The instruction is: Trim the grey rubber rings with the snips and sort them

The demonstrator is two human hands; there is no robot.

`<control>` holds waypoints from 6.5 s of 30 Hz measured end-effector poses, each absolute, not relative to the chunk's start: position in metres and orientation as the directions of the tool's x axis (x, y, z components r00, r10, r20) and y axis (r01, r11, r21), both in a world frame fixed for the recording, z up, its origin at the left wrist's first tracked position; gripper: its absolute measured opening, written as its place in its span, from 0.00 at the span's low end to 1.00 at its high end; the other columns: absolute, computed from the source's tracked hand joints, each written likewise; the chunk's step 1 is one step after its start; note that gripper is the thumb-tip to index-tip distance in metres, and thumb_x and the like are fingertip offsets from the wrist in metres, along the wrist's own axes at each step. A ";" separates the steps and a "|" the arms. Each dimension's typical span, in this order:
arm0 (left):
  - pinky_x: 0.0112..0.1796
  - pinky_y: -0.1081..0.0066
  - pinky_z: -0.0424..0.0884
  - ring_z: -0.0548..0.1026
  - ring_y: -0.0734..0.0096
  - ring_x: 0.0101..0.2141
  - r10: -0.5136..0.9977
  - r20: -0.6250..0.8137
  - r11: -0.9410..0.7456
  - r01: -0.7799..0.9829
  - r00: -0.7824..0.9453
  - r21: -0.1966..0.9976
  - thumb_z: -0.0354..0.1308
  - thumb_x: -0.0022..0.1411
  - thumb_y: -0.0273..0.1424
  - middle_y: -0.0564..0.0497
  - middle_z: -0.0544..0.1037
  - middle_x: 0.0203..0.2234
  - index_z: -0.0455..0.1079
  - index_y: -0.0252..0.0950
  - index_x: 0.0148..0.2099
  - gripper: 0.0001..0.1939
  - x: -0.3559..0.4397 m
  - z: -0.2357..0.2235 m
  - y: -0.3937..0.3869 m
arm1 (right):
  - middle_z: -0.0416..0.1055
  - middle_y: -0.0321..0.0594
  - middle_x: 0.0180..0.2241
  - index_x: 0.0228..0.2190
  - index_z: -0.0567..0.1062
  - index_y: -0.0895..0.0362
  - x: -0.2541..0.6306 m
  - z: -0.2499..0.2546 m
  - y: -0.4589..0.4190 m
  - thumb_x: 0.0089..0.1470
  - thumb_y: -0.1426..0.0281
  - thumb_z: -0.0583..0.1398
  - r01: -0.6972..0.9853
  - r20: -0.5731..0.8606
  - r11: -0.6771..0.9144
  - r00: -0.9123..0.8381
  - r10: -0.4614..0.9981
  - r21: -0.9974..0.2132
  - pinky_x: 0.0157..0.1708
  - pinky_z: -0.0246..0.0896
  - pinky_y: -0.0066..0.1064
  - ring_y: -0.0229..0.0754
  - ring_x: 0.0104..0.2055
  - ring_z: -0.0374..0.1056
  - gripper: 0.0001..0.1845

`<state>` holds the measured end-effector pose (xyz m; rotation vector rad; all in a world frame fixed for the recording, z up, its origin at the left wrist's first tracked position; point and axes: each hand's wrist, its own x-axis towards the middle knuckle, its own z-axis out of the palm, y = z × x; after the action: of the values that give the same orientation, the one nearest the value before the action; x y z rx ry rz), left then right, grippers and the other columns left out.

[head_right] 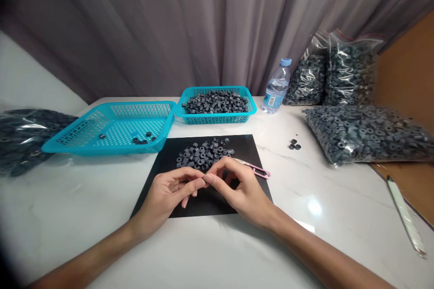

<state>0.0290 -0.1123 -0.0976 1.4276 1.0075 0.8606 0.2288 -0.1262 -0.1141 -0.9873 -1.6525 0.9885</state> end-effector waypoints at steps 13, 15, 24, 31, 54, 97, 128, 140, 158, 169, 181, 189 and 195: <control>0.21 0.80 0.64 0.68 0.77 0.24 0.932 -0.058 0.016 0.120 0.357 0.993 0.68 0.61 0.38 0.49 0.78 0.29 0.81 0.35 0.39 0.10 0.031 -0.097 -0.110 | 0.71 0.40 0.34 0.37 0.75 0.55 0.229 -0.114 -0.127 0.67 0.60 0.57 0.136 0.300 0.334 -0.219 0.928 -0.933 0.27 0.64 0.26 0.38 0.33 0.68 0.12; 0.20 0.80 0.64 0.68 0.77 0.24 0.931 -0.061 0.022 0.113 0.361 0.993 0.68 0.60 0.38 0.50 0.77 0.27 0.81 0.35 0.39 0.11 0.031 -0.097 -0.110 | 0.71 0.40 0.34 0.38 0.75 0.55 0.229 -0.113 -0.127 0.66 0.61 0.59 0.145 0.290 0.327 -0.227 0.930 -0.934 0.27 0.65 0.26 0.38 0.33 0.68 0.11; 0.20 0.80 0.64 0.69 0.76 0.25 0.932 -0.071 0.053 0.060 0.355 0.997 0.69 0.58 0.37 0.49 0.77 0.28 0.81 0.35 0.40 0.11 0.030 -0.098 -0.108 | 0.72 0.39 0.36 0.40 0.76 0.55 0.229 -0.115 -0.125 0.65 0.60 0.60 0.105 0.264 0.292 -0.221 0.939 -0.951 0.25 0.63 0.25 0.35 0.30 0.65 0.11; 0.20 0.79 0.64 0.68 0.77 0.23 0.938 -0.076 0.057 0.063 0.338 0.996 0.69 0.58 0.37 0.49 0.78 0.28 0.82 0.35 0.40 0.11 0.029 -0.097 -0.106 | 0.71 0.39 0.36 0.41 0.76 0.55 0.229 -0.117 -0.122 0.65 0.59 0.59 0.071 0.249 0.271 -0.227 0.941 -0.960 0.25 0.63 0.25 0.34 0.29 0.65 0.13; 0.22 0.82 0.62 0.68 0.78 0.28 0.923 -0.050 0.038 0.039 0.382 0.998 0.68 0.61 0.38 0.50 0.78 0.35 0.80 0.38 0.43 0.11 0.026 -0.096 -0.109 | 0.69 0.37 0.33 0.41 0.75 0.55 0.227 -0.116 -0.126 0.64 0.60 0.61 0.095 0.254 0.281 -0.224 0.941 -0.955 0.26 0.63 0.27 0.35 0.31 0.66 0.11; 0.22 0.80 0.62 0.66 0.80 0.24 0.891 -0.165 0.139 0.092 0.422 0.986 0.71 0.58 0.37 0.50 0.80 0.29 0.81 0.35 0.39 0.12 0.029 -0.096 -0.104 | 0.70 0.40 0.35 0.60 0.69 0.57 0.282 -0.110 -0.134 0.69 0.69 0.56 0.548 0.493 0.707 -0.509 0.706 -0.447 0.30 0.61 0.28 0.36 0.31 0.65 0.20; 0.23 0.79 0.63 0.70 0.75 0.27 0.881 -0.177 0.100 0.195 0.438 0.976 0.71 0.57 0.39 0.48 0.81 0.31 0.81 0.35 0.40 0.13 0.027 -0.098 -0.102 | 0.73 0.41 0.34 0.57 0.72 0.60 0.276 -0.111 -0.127 0.69 0.70 0.56 0.552 0.596 0.784 -0.539 0.595 -0.283 0.31 0.62 0.30 0.37 0.32 0.66 0.17; 0.23 0.78 0.61 0.69 0.75 0.25 0.885 -0.171 0.085 0.212 0.433 0.974 0.71 0.56 0.39 0.48 0.82 0.29 0.83 0.36 0.38 0.13 0.028 -0.094 -0.104 | 0.74 0.41 0.35 0.59 0.71 0.58 0.278 -0.113 -0.128 0.69 0.71 0.57 0.554 0.568 0.782 -0.559 0.604 -0.286 0.33 0.62 0.30 0.37 0.33 0.65 0.19; 0.22 0.78 0.58 0.68 0.75 0.25 0.875 -0.176 0.075 0.233 0.451 0.970 0.70 0.56 0.39 0.48 0.82 0.28 0.83 0.37 0.37 0.12 0.030 -0.094 -0.104 | 0.76 0.40 0.36 0.58 0.71 0.58 0.278 -0.109 -0.129 0.69 0.72 0.56 0.575 0.577 0.793 -0.586 0.570 -0.200 0.33 0.61 0.30 0.37 0.32 0.64 0.18; 0.22 0.79 0.58 0.68 0.77 0.25 0.868 -0.164 0.067 0.217 0.469 0.974 0.70 0.57 0.37 0.50 0.81 0.28 0.84 0.38 0.37 0.08 0.029 -0.096 -0.103 | 0.76 0.40 0.35 0.57 0.72 0.60 0.278 -0.104 -0.129 0.68 0.73 0.57 0.574 0.582 0.801 -0.598 0.552 -0.169 0.33 0.61 0.30 0.37 0.31 0.64 0.17; 0.23 0.79 0.59 0.71 0.76 0.27 0.856 -0.174 0.077 0.212 0.488 0.974 0.70 0.58 0.37 0.49 0.83 0.30 0.83 0.38 0.38 0.09 0.027 -0.098 -0.103 | 0.76 0.39 0.36 0.59 0.70 0.58 0.286 -0.107 -0.128 0.67 0.75 0.59 0.545 0.584 0.808 -0.589 0.559 -0.223 0.33 0.59 0.29 0.36 0.31 0.62 0.20; 0.24 0.80 0.61 0.69 0.78 0.26 0.856 -0.169 0.082 0.196 0.488 0.977 0.70 0.58 0.36 0.49 0.84 0.29 0.83 0.37 0.38 0.09 0.028 -0.100 -0.102 | 0.76 0.39 0.37 0.61 0.68 0.57 0.287 -0.106 -0.128 0.67 0.74 0.59 0.543 0.562 0.808 -0.604 0.564 -0.228 0.33 0.60 0.29 0.36 0.32 0.62 0.22; 0.22 0.79 0.59 0.67 0.78 0.24 0.859 -0.171 0.072 0.215 0.483 0.974 0.70 0.57 0.38 0.48 0.83 0.29 0.83 0.37 0.37 0.10 0.028 -0.099 -0.103 | 0.76 0.39 0.37 0.61 0.69 0.57 0.285 -0.107 -0.128 0.68 0.73 0.58 0.543 0.548 0.804 -0.607 0.576 -0.243 0.34 0.60 0.29 0.36 0.32 0.63 0.21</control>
<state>0.0282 -0.1033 -0.0992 1.4525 0.9994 0.6308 0.2851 -0.1283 -0.1065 -0.8223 -2.3605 0.0684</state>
